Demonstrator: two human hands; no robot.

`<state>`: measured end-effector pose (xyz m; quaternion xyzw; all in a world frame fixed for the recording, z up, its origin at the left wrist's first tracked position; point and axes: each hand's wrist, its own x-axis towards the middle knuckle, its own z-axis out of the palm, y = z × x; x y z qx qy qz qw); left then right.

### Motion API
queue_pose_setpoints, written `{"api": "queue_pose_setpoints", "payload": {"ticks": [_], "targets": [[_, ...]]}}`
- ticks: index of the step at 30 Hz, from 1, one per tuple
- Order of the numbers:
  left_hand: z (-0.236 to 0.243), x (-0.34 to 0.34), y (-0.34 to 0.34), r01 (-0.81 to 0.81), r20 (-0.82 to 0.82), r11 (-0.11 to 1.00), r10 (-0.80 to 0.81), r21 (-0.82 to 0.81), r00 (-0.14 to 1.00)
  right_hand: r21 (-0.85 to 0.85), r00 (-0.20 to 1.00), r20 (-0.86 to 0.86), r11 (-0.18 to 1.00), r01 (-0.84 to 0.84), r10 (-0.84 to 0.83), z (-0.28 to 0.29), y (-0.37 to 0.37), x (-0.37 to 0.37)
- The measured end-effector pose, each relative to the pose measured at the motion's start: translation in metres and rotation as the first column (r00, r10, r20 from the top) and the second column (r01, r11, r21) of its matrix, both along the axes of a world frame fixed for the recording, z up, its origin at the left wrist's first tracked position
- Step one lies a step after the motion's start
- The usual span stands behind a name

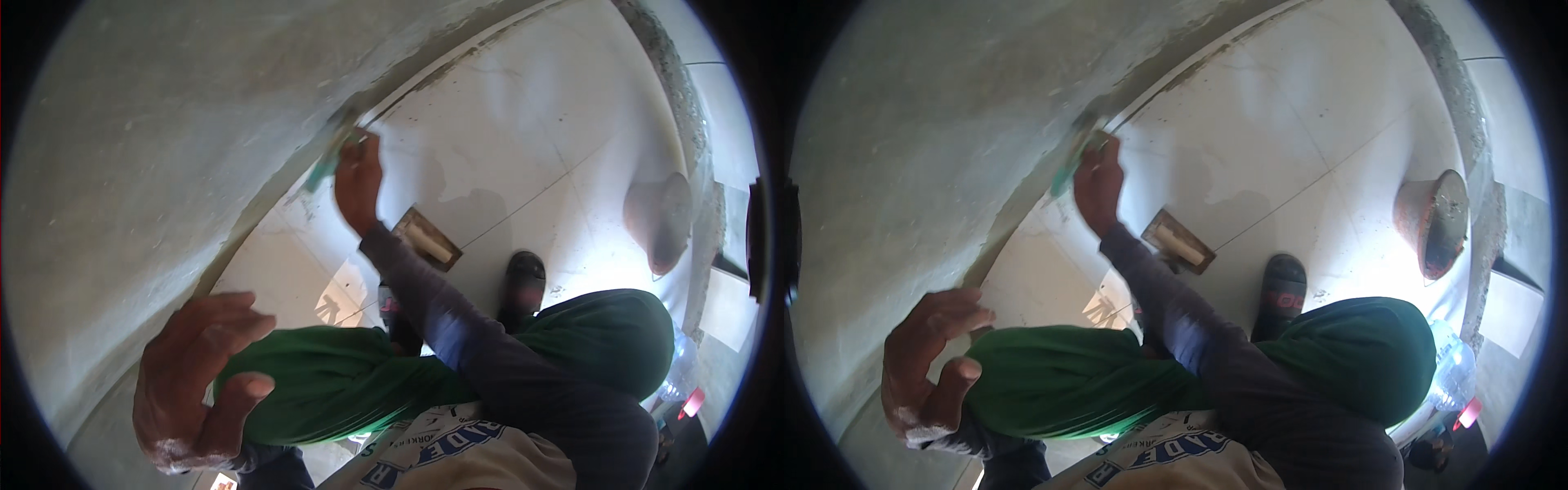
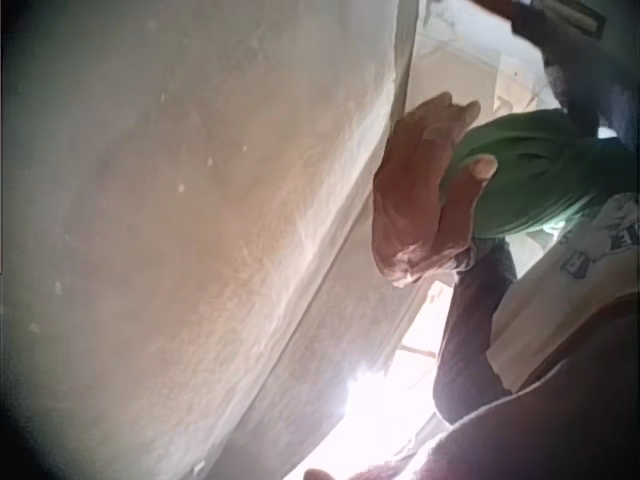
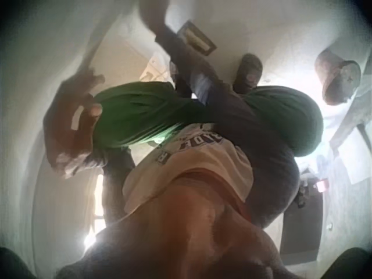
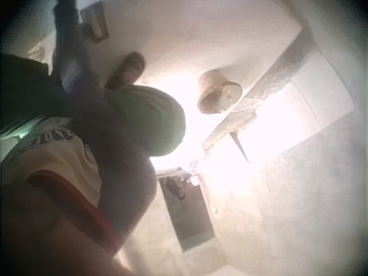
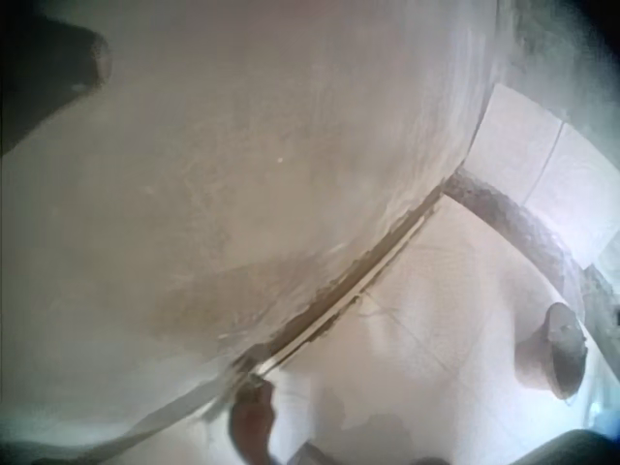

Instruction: The person applies grout to the joints between tiles using a small wooden float, then wipes the excess grout from the tile surfaces and the adjacent wall using a sponge. The person also uses a putty knife to clean the sponge and the float during the process.

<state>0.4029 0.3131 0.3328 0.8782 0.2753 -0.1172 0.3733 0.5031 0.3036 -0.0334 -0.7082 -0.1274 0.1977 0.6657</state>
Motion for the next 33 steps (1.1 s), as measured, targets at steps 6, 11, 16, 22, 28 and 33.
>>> {"api": "queue_pose_setpoints", "payload": {"ticks": [6, 11, 16, 22, 28, 33], "targets": [[-0.027, -0.029, 0.004, -0.02, 0.041, 0.995, 0.024, -0.095, 0.999, -0.145, 0.942, 0.335, 0.986, 0.086, -0.033, -0.034, -0.066, 0.278], [-0.145, -0.029, 0.017, -0.262, -0.007, 0.946, 0.266, -0.193, 0.964, -0.486, 0.615, 0.711, 0.871, 0.079, 0.341, -0.052, -0.105, 0.441], [-0.247, -0.023, 0.009, -0.365, -0.106, 0.828, 0.355, -0.426, 0.929, -0.585, 0.723, 0.57, 0.811, 0.024, 0.39, -0.041, -0.086, 0.453], [-0.259, 0.023, 0.003, -0.254, -0.162, 0.78, 0.197, -0.572, 0.967, -0.392, 0.432, 0.73, 0.843, -0.369, 0.529, -0.074, -0.041, 0.25], [-0.271, 0.021, -0.004, -0.25, -0.139, 0.747, 0.21, -0.616, 0.968, -0.45, 0.344, 0.682, 0.74, -0.5, 0.646, -0.056, -0.043, 0.241], [-0.293, -0.012, -0.018, -0.277, -0.17, 0.731, 0.219, -0.624, 0.961, -0.502, 0.686, 0.58, 0.856, -0.124, 0.44, -0.036, -0.049, 0.32]]}}
